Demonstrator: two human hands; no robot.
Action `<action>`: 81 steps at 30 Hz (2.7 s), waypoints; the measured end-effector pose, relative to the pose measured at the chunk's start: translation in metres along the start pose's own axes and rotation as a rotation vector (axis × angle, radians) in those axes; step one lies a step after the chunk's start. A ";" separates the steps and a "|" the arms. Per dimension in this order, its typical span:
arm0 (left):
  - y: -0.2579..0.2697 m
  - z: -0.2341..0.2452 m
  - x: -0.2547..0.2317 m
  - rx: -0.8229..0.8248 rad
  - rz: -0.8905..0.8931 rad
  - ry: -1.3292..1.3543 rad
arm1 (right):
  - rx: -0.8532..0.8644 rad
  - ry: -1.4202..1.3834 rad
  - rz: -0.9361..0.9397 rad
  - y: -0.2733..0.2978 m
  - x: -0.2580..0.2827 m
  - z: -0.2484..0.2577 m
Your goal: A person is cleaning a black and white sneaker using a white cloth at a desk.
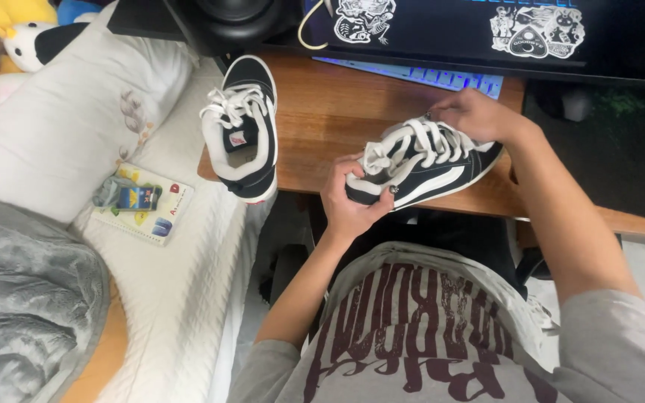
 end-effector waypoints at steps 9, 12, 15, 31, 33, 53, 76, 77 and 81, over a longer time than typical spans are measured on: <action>0.000 -0.001 -0.008 -0.030 0.018 -0.012 | -0.384 0.140 -0.271 0.040 -0.085 -0.005; -0.004 -0.004 -0.021 0.052 0.014 -0.134 | -0.560 0.112 -0.346 0.071 -0.094 -0.017; 0.001 -0.003 -0.005 -0.053 0.015 -0.003 | -0.782 0.145 -0.316 0.085 -0.100 -0.046; -0.002 0.002 -0.002 -0.005 -0.008 0.000 | -0.748 0.242 -0.270 0.123 0.016 -0.064; -0.004 0.002 -0.003 0.004 -0.016 0.031 | -0.836 0.297 -0.177 0.109 -0.005 -0.054; -0.002 0.000 -0.004 -0.012 0.006 -0.005 | -0.083 0.151 -0.074 0.008 0.000 0.001; -0.004 -0.002 -0.001 -0.026 -0.032 -0.059 | -0.825 0.374 -0.258 0.136 0.055 -0.073; -0.004 -0.001 0.000 -0.016 -0.029 -0.059 | -0.790 0.334 -0.278 0.139 0.061 -0.073; -0.003 0.001 0.006 0.015 -0.031 -0.071 | -0.735 0.234 -0.301 0.133 0.050 -0.072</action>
Point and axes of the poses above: each hand's wrist, its own y-axis away from the middle knuckle, its own z-axis out of the back of the hand, x = y × z, the point moved 4 cm from there along -y, towards the middle knuckle, and after that the axes turned 12 degrees about y, right-handed, at the moved point
